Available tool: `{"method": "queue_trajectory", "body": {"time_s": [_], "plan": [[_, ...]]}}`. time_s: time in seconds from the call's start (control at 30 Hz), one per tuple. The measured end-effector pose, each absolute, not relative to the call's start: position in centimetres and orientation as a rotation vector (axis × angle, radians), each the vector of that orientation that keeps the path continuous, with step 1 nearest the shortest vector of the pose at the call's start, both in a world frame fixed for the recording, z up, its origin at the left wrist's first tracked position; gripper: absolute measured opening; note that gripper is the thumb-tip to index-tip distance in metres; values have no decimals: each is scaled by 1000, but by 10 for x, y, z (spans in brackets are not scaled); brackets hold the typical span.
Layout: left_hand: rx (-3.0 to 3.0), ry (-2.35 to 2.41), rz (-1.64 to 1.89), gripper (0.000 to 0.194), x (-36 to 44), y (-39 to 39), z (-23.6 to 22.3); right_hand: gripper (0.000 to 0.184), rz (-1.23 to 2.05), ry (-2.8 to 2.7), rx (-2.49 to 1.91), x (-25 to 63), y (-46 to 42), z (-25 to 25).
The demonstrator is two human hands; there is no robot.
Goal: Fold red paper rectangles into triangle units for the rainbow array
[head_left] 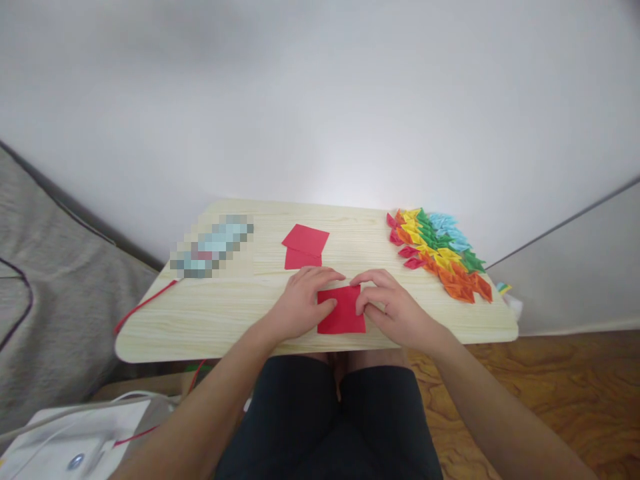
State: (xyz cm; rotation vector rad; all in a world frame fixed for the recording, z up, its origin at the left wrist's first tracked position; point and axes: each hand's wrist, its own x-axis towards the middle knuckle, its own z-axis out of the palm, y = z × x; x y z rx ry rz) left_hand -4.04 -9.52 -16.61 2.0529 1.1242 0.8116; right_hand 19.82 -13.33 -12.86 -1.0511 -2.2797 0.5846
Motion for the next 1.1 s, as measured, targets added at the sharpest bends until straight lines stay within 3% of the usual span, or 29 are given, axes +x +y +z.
{"method": "queue_trajectory", "body": {"time_s": [0.2,0.4,0.53,0.63,0.7,0.87,1.1], "plan": [[1819,1121,824,11,-37,-97,-155,31,536,-2325,-1025,207,-124,-126],[1343,1161,1012,21,-31,-108,-162,40,482,-1933,-1144,204,-122,-144],[1026,1121,1176,25,-23,-111,-166,64,538,-1766,-1201,188,-139,-157],[892,1063,1229,26,-16,-110,-161,71,593,-1813,-1132,177,-143,-158],[850,1030,1240,26,-13,-107,-153,61,611,-1808,-1086,175,-137,-151],[945,984,1252,24,-10,-81,-114,13,636,-1609,-1027,177,-103,-112],[1114,807,1452,19,-7,-29,-28,16,804,-1370,-800,172,-52,-39]]}}
